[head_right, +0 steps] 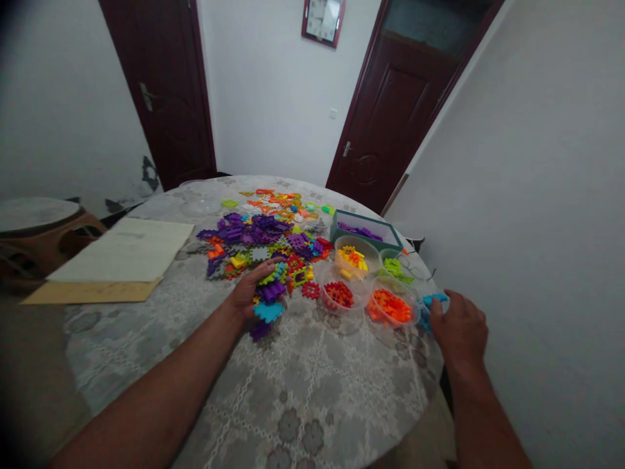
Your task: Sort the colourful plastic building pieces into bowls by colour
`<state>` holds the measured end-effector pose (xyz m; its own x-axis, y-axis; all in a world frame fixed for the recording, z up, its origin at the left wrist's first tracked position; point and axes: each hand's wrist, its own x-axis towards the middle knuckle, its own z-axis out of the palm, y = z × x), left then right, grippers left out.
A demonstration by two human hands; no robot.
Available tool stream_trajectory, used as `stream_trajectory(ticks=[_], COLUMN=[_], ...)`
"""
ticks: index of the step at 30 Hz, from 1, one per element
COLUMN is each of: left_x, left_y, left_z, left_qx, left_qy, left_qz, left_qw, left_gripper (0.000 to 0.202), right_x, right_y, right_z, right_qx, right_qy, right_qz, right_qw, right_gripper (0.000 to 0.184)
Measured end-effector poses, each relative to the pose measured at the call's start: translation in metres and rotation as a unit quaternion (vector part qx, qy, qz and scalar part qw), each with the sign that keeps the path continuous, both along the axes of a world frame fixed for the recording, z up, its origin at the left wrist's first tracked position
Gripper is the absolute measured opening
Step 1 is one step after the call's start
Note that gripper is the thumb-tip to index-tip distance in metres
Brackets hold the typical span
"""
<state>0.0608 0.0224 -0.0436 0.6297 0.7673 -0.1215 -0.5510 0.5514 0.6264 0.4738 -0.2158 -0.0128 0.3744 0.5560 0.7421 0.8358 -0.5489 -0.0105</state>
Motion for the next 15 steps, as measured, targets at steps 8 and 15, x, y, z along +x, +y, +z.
stream_trajectory(ticks=[8,15], left_x=[0.002,0.0], left_y=[0.002,0.003], left_z=[-0.006,-0.005], left_qx=[-0.006,-0.016], left_qy=[-0.008,-0.002], left_qz=[0.024,0.059], left_qw=[1.0,0.998], left_gripper=[0.061,0.057], right_x=[-0.172,-0.282], right_y=[0.048,0.087], right_z=[0.009,-0.011], right_qx=[-0.018,-0.18], right_qy=[0.13,0.034], right_qz=[0.349,0.521], right_qw=[0.928,0.834], right_gripper=[0.027,0.036])
